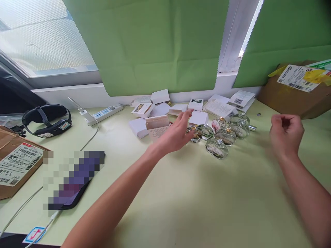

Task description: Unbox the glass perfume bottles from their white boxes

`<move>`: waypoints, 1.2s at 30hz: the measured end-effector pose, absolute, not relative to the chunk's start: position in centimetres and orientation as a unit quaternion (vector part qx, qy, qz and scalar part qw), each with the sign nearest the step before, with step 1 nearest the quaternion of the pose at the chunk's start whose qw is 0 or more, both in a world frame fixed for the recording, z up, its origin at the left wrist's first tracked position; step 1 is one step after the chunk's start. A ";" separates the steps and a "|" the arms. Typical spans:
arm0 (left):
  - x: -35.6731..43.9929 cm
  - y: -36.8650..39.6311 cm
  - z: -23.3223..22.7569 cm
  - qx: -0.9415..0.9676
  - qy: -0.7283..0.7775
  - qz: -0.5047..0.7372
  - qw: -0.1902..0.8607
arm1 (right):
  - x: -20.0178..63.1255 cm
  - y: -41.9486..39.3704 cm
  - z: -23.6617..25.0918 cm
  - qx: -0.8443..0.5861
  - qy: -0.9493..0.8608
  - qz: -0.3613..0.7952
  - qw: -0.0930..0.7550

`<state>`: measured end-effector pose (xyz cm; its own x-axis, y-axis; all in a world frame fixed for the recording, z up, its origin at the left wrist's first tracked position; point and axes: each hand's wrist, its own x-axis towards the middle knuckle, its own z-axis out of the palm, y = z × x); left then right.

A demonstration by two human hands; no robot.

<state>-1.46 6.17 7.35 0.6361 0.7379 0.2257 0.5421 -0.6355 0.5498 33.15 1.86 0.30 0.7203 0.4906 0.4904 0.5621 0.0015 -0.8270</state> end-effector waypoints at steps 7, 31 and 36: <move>0.5 6.6 2.9 0.853 0.390 0.216 0.272 | 35.1 1.9 -1.3 -0.735 -0.322 -0.051 0.594; -0.2 8.1 2.7 0.847 0.500 0.165 0.068 | 36.4 2.4 -3.7 -0.783 -0.432 0.050 0.444; -0.3 8.1 3.2 0.854 0.486 0.178 0.061 | 36.3 2.2 -3.3 -0.784 -0.408 0.015 0.467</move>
<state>-0.34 8.06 3.17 0.4652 0.8508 0.2444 0.8073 -0.5211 0.2770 36.30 2.25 -3.27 0.6661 0.6543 0.3579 0.6263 -0.2303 -0.7448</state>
